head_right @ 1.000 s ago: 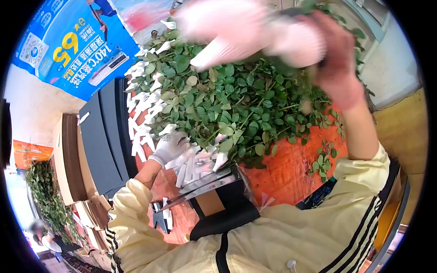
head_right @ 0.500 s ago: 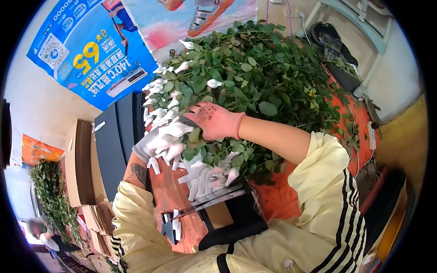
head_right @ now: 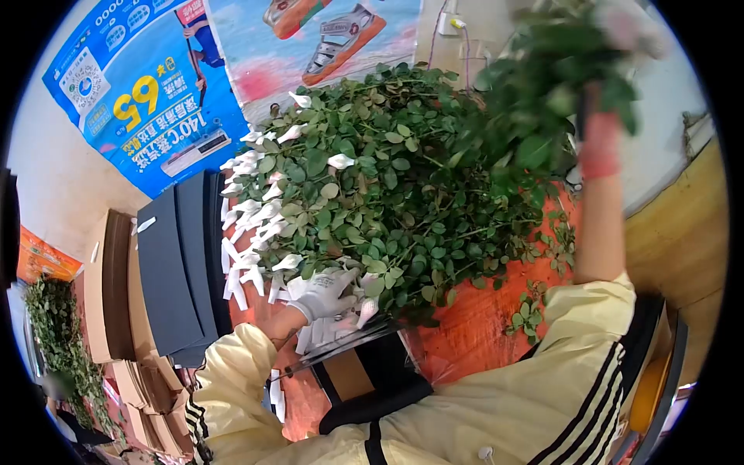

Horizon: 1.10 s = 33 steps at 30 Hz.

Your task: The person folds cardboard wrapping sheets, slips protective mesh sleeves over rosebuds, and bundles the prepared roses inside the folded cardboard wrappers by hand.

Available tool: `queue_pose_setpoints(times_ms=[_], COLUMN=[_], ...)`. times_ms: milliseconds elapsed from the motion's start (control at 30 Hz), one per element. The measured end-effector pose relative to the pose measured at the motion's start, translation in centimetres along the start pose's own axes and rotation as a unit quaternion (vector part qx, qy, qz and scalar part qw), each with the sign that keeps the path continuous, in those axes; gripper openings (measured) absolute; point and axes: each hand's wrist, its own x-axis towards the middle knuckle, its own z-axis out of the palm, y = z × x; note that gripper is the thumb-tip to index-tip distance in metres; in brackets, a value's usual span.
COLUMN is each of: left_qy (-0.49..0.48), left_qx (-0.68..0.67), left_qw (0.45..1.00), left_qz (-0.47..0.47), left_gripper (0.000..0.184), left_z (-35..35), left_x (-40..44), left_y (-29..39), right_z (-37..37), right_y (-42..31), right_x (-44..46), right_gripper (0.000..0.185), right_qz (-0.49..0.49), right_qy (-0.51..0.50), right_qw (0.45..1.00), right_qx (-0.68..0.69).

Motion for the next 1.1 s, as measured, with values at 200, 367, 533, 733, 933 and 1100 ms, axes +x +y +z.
queue_pose_setpoints(times_ms=[200, 367, 533, 733, 933, 1100], left_qy=[-0.007, 0.137, 0.278, 0.235, 0.091, 0.17], left_qx=[0.084, -0.121, -0.18, -0.35, -0.37, -0.285], left_qw=[0.996, 0.979, 0.942, 0.906, 0.923, 0.936], left_qz=[-0.02, -0.085, -0.058, -0.034, -0.048, -0.12], left_gripper=[0.041, 0.036, 0.029, 0.045, 0.031, 0.034], left_z=[-2.6, -7.9, -13.0, -11.2, -4.4, -0.2], left_x=[0.7, -0.9, -7.8, -24.5, -29.3, -26.6], left_y=[0.3, 0.7, 2.9, 12.6, 14.1, 12.5], right_z=[-22.5, -20.8, -5.7, 2.3, 9.3, 10.4], right_y=[-1.3, -13.7, -25.5, -20.7, -17.8, -19.6], right_x=[13.6, 8.2, -8.9, -28.1, -39.7, -40.2], right_gripper=[0.044, 0.04, 0.036, 0.039, 0.057, 0.082], right_qz=[-0.332, -0.336, -0.211, -0.385, -0.257, -0.104], right_qy=[0.114, -0.008, -0.618, -0.676, -0.743, -0.855], right_qw=[0.688, 0.766, 0.713, 0.61, 0.591, 0.46], right_qx=[-0.635, -0.548, -0.255, -0.147, -0.183, -0.215])
